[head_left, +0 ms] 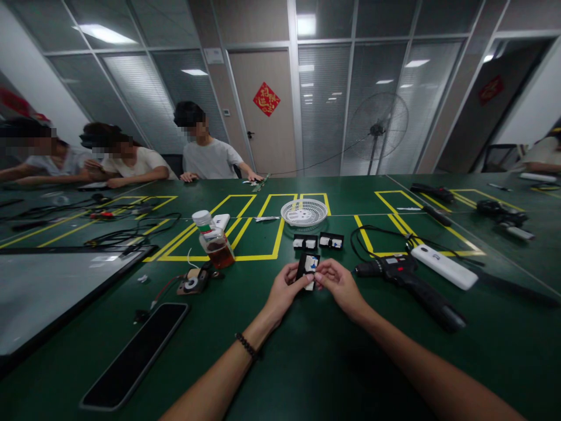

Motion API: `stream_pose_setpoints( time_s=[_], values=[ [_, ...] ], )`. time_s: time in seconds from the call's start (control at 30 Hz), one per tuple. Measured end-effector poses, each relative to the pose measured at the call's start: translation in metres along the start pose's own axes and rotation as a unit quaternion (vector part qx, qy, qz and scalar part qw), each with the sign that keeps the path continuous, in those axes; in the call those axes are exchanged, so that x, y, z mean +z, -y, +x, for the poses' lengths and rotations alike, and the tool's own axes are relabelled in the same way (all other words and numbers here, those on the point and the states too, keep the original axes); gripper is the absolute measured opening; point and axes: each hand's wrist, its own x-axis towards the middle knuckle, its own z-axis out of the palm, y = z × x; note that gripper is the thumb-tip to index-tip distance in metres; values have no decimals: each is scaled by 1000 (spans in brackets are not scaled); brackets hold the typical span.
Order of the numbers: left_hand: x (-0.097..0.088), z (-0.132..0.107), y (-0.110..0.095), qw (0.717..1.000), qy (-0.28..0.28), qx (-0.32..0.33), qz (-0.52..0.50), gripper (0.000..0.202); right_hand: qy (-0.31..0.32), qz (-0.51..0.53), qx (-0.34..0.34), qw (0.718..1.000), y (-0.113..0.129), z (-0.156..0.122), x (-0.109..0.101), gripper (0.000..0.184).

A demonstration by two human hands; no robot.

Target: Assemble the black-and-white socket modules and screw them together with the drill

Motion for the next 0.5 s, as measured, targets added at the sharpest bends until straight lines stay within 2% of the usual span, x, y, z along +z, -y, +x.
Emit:
stream_pose_setpoints(
  time_s=[0.33,0.5],
  values=[
    [3,-1,1,999,-16,-34,-16,39,-1,28,9,1000,6,2,2,23],
    [-2,2,-2,999,-36,-33,-20,41,-37,-25,-3,999,4,6,-11,26]
  ],
)
